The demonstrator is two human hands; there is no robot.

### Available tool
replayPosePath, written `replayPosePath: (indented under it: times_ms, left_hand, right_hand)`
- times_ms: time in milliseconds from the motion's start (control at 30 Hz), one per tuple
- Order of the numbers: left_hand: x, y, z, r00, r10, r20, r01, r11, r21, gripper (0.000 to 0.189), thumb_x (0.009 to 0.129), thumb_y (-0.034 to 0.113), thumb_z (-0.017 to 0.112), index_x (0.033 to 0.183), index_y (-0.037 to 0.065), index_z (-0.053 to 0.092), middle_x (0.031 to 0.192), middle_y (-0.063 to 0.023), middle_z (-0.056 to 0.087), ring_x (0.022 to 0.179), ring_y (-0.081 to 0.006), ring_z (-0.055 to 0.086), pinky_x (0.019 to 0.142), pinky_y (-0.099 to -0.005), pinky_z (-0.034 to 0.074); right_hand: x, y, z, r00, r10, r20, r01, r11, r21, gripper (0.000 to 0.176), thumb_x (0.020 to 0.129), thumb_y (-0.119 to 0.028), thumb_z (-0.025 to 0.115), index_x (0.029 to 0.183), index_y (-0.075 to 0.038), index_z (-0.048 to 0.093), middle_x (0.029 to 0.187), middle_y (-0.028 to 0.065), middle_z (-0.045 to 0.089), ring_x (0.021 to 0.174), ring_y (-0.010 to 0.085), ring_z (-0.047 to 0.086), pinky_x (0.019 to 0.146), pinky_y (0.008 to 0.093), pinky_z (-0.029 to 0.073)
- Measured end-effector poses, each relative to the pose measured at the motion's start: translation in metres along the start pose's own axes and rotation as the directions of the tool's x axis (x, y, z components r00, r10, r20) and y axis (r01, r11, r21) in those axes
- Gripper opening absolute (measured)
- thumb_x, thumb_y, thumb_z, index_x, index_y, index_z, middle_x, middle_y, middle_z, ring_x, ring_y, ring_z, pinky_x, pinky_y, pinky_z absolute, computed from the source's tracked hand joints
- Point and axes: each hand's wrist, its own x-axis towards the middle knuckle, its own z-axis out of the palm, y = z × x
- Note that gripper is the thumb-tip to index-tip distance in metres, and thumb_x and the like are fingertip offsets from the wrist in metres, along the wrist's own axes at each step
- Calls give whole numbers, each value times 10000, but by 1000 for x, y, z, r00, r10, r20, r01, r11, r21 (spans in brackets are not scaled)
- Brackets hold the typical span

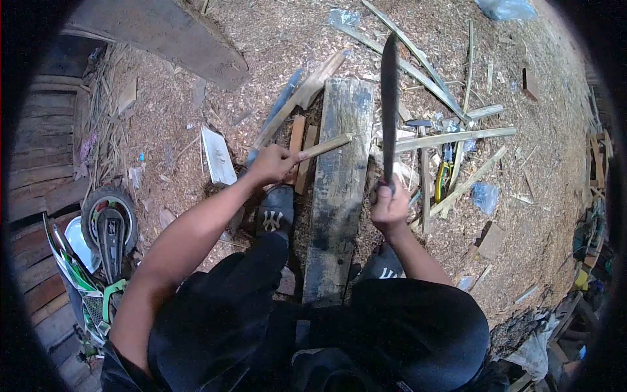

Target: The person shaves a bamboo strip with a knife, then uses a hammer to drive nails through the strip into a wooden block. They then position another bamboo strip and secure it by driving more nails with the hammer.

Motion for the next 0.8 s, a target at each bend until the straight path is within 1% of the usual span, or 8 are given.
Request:
replayPosePath:
  times_ms: [67, 100, 133, 200, 333, 400, 500, 800]
  left_hand:
    - [5, -8, 4, 1000, 12, -17, -11, 1000, 10, 625, 930, 604, 627, 702, 34, 743, 589, -140, 648, 580, -259, 669, 625, -411, 515]
    - [3, -7, 3, 996, 70, -52, -69, 997, 23, 624, 938, 597, 621, 704, 31, 741, 586, -144, 644, 574, -265, 664, 619, -417, 510]
    - [2, -7, 2, 988, 128, -86, -125, 991, 39, 623, 946, 590, 616, 707, 28, 739, 582, -149, 639, 567, -270, 659, 613, -424, 505]
    - [-1, -11, 1, 994, 106, -38, -103, 992, 72, 622, 959, 579, 604, 730, 16, 738, 607, -169, 643, 580, -311, 655, 610, -443, 497]
    - [-5, 1, -4, 982, 185, -31, -183, 980, 74, 579, 1002, 538, 554, 861, 9, 742, 700, -230, 665, 691, -407, 675, 661, -485, 509]
    - [-8, 7, -6, 956, 288, -50, -263, 921, 287, 528, 1022, 502, 526, 935, 19, 719, 762, -264, 680, 767, -443, 688, 718, -530, 526]
    - [-20, 31, -14, 951, 311, 4, -291, 886, 362, 519, 1035, 490, 491, 965, 19, 697, 812, -275, 690, 809, -477, 684, 756, -563, 532]
    - [-15, 42, -21, 950, 290, 119, -307, 782, 543, 487, 1062, 476, 419, 1041, 101, 729, 849, -264, 693, 848, -481, 668, 784, -581, 523]
  right_hand:
    - [-4, 27, 12, 863, 476, 166, -367, 819, -441, 387, 1022, -316, 561, 969, 61, 632, 568, 186, 581, 514, 331, 615, 540, 408, 508]
    - [-8, 21, 19, 958, 270, 102, -195, 866, -461, 497, 1035, -444, 525, 882, 18, 628, 567, 127, 539, 531, 222, 577, 510, 382, 456]
    - [-4, 19, 14, 960, 264, 90, -196, 867, -458, 497, 1035, -444, 525, 882, 18, 628, 567, 127, 539, 531, 222, 577, 510, 382, 456]
    - [-2, -3, 6, 811, 544, 216, -485, 831, -272, 528, 1040, -441, 521, 810, 24, 616, 563, 122, 523, 545, 208, 544, 530, 387, 439]
    - [-1, -7, -1, 866, 485, 125, -457, 867, -199, 524, 1039, -405, 543, 716, 6, 576, 561, 96, 516, 540, 193, 525, 536, 386, 426]
    - [-5, 4, 0, 877, 463, 128, -443, 883, -158, 532, 1042, -417, 538, 711, 0, 552, 568, 57, 476, 540, 161, 453, 525, 375, 391]
    - [-10, 6, -1, 844, 525, 111, -517, 851, -95, 527, 1044, -419, 534, 719, -5, 542, 578, 42, 441, 558, 148, 408, 523, 376, 371]
    - [-21, 0, -2, 919, 392, 47, -380, 911, -162, 340, 1032, -306, 538, 1023, 27, 606, 658, 181, 600, 619, 385, 618, 601, 467, 465]
